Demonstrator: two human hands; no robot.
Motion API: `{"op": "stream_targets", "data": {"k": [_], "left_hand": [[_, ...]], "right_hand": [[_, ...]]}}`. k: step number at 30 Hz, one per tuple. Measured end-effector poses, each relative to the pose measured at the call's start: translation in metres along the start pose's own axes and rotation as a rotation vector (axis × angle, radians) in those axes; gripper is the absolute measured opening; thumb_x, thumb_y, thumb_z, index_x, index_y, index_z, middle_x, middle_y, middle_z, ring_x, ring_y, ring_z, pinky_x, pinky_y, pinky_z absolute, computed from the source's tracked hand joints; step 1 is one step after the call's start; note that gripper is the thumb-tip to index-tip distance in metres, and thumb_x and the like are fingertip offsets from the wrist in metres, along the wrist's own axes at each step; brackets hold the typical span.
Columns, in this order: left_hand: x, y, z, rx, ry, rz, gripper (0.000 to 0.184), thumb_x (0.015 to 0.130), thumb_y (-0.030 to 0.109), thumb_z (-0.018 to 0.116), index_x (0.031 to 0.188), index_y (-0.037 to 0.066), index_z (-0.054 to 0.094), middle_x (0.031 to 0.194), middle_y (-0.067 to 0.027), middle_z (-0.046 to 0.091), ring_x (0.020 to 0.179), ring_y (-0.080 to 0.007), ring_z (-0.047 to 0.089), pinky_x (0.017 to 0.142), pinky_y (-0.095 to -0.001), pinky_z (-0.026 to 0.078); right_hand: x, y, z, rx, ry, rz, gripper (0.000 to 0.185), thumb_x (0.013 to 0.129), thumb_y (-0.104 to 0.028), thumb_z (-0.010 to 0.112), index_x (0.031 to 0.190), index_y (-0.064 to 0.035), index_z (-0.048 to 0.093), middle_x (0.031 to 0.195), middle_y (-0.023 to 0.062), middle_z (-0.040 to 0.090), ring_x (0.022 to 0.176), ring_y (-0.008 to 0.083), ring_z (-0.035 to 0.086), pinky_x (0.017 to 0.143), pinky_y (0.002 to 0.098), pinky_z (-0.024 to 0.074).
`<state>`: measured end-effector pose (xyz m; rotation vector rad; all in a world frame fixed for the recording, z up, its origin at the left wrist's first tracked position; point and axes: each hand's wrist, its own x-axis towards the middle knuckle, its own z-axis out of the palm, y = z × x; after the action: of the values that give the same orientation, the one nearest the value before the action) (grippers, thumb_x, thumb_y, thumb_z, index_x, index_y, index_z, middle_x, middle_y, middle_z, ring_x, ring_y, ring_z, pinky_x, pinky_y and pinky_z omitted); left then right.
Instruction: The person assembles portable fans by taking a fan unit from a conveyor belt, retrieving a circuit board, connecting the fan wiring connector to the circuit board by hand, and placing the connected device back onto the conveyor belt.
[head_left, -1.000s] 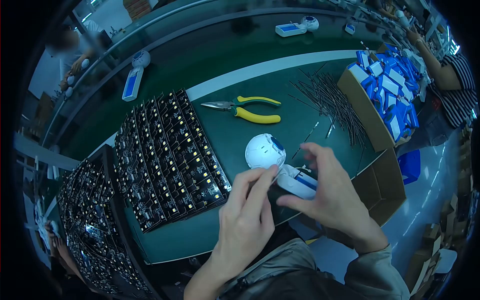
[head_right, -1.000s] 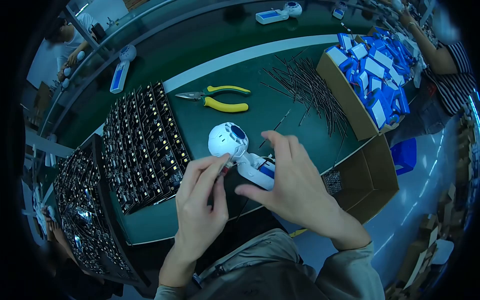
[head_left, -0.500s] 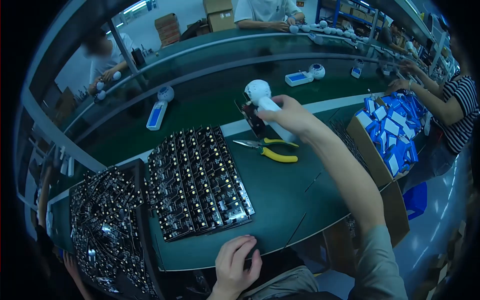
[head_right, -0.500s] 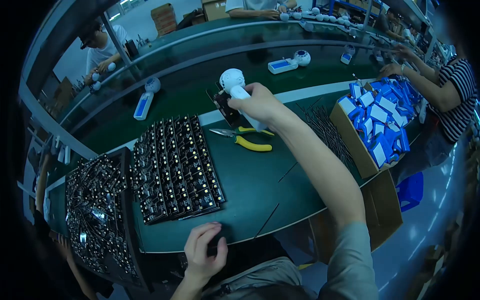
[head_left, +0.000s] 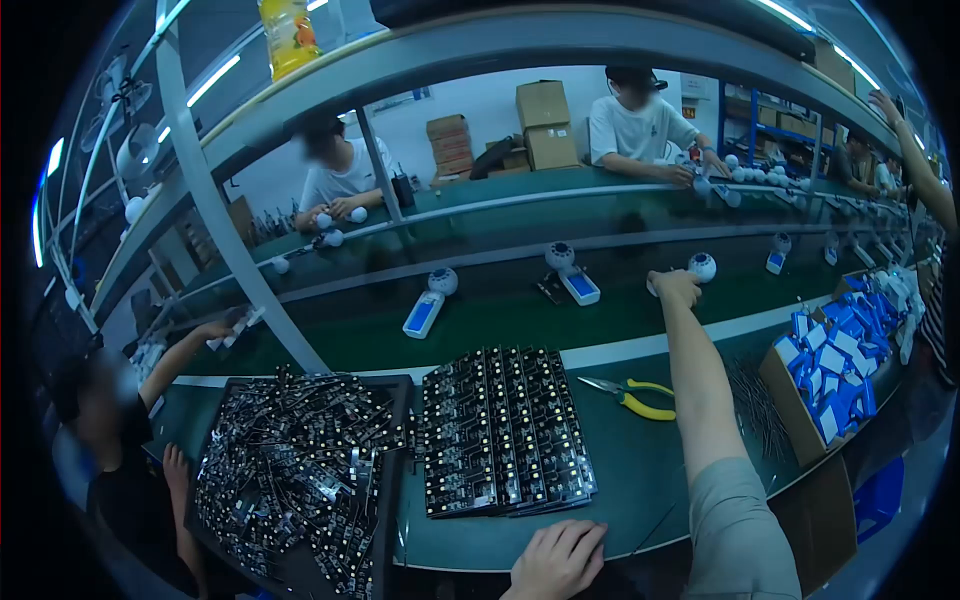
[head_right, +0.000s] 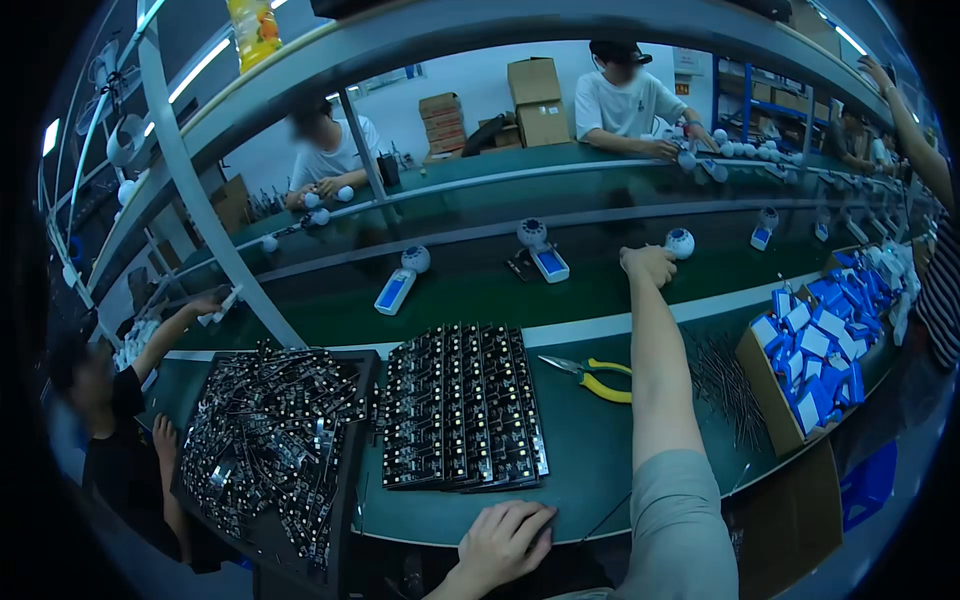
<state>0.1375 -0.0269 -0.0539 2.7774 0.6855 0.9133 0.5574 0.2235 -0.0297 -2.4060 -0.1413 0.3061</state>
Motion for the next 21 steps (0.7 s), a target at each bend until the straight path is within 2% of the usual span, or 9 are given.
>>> {"op": "stream_targets", "data": {"k": [4, 6, 7, 10, 13, 15, 17, 20, 21], "left_hand": [[-0.001, 0.002, 0.001, 0.039, 0.021, 0.004, 0.029, 0.079, 0.016, 0.074, 0.107, 0.012, 0.070, 0.103, -0.0013, 0.066, 0.094, -0.0192, 0.064, 0.078, -0.0319, 0.051], [-0.002, 0.003, 0.002, 0.046, 0.040, 0.006, 0.028, 0.078, 0.016, 0.074, 0.106, 0.013, 0.070, 0.103, -0.0007, 0.066, 0.094, -0.0190, 0.064, 0.078, -0.0319, 0.051], [-0.004, 0.003, 0.003, 0.057, 0.038, 0.005, 0.027, 0.078, 0.015, 0.074, 0.104, 0.013, 0.071, 0.103, -0.0001, 0.066, 0.094, -0.0188, 0.064, 0.078, -0.0319, 0.051], [-0.005, 0.004, 0.003, 0.076, 0.056, 0.018, 0.023, 0.077, 0.015, 0.074, 0.100, 0.014, 0.071, 0.102, 0.0010, 0.066, 0.093, -0.0188, 0.064, 0.078, -0.0313, 0.051], [-0.003, 0.006, 0.000, 0.110, 0.095, 0.058, 0.021, 0.076, 0.014, 0.074, 0.097, 0.013, 0.071, 0.100, 0.0012, 0.066, 0.092, -0.0191, 0.064, 0.077, -0.0316, 0.051], [-0.003, 0.005, -0.002, 0.123, 0.083, 0.061, 0.020, 0.076, 0.013, 0.074, 0.095, 0.013, 0.071, 0.100, 0.0010, 0.067, 0.092, -0.0196, 0.065, 0.077, -0.0322, 0.051], [-0.003, 0.007, 0.002, 0.131, 0.097, 0.066, 0.022, 0.074, 0.011, 0.074, 0.096, 0.012, 0.070, 0.100, -0.0002, 0.067, 0.092, -0.0213, 0.065, 0.077, -0.0336, 0.051], [-0.001, 0.005, 0.008, -0.049, 0.082, 0.125, 0.025, 0.075, 0.007, 0.072, 0.100, 0.007, 0.068, 0.099, -0.0060, 0.067, 0.091, -0.0243, 0.065, 0.079, -0.0349, 0.051], [0.005, 0.011, 0.005, -0.329, 0.110, -0.040, 0.028, 0.076, 0.003, 0.070, 0.104, 0.004, 0.066, 0.100, -0.0096, 0.066, 0.091, -0.0246, 0.066, 0.078, -0.0344, 0.053]], "right_hand": [[0.090, 0.004, 0.031, -0.027, -0.099, 0.018, 0.071, 0.089, -0.038, 0.070, 0.142, 0.0021, 0.045, 0.138, 0.0245, 0.050, 0.124, 0.0340, 0.056, 0.100, 0.0442, 0.0506], [0.140, 0.013, 0.050, -0.052, -0.228, -0.134, 0.032, 0.088, -0.018, 0.070, 0.113, 0.0001, 0.062, 0.096, 0.0168, 0.067, 0.069, 0.0270, 0.066, 0.059, 0.0381, 0.0572], [0.096, 0.010, 0.025, 0.144, -0.221, 0.065, 0.015, 0.087, -0.007, 0.067, 0.102, -0.0025, 0.063, 0.077, 0.0116, 0.063, 0.066, 0.0234, 0.062, 0.061, 0.0369, 0.0570], [0.054, 0.011, 0.012, 0.420, -0.165, 0.153, 0.011, 0.086, 0.003, 0.064, 0.094, -0.0050, 0.064, 0.076, 0.0086, 0.059, 0.067, 0.0202, 0.062, 0.063, 0.0374, 0.0587], [0.052, 0.022, 0.007, 0.356, -0.367, 0.090, 0.013, 0.090, 0.002, 0.059, 0.101, -0.0049, 0.063, 0.085, 0.0072, 0.061, 0.075, 0.0198, 0.065, 0.079, 0.0427, 0.0608], [0.048, 0.036, 0.008, 0.490, -0.582, -0.004, 0.015, 0.094, -0.005, 0.056, 0.107, -0.0055, 0.063, 0.091, 0.0082, 0.064, 0.077, 0.0206, 0.067, 0.084, 0.0431, 0.0604], [0.037, 0.044, 0.007, 0.807, -0.845, 0.057, 0.022, 0.095, -0.005, 0.055, 0.116, -0.0058, 0.061, 0.103, 0.0114, 0.066, 0.097, 0.0230, 0.068, 0.086, 0.0433, 0.0606], [-0.055, 0.068, -0.050, 0.867, -0.892, 0.059, 0.018, 0.099, -0.011, 0.057, 0.115, -0.0049, 0.062, 0.113, 0.0091, 0.064, 0.105, 0.0218, 0.064, 0.089, 0.0377, 0.0579], [-0.056, 0.088, -0.049, 0.872, -0.987, -0.004, 0.026, 0.098, -0.010, 0.057, 0.124, -0.0044, 0.058, 0.116, 0.0104, 0.061, 0.106, 0.0221, 0.064, 0.092, 0.0363, 0.0570]]}}
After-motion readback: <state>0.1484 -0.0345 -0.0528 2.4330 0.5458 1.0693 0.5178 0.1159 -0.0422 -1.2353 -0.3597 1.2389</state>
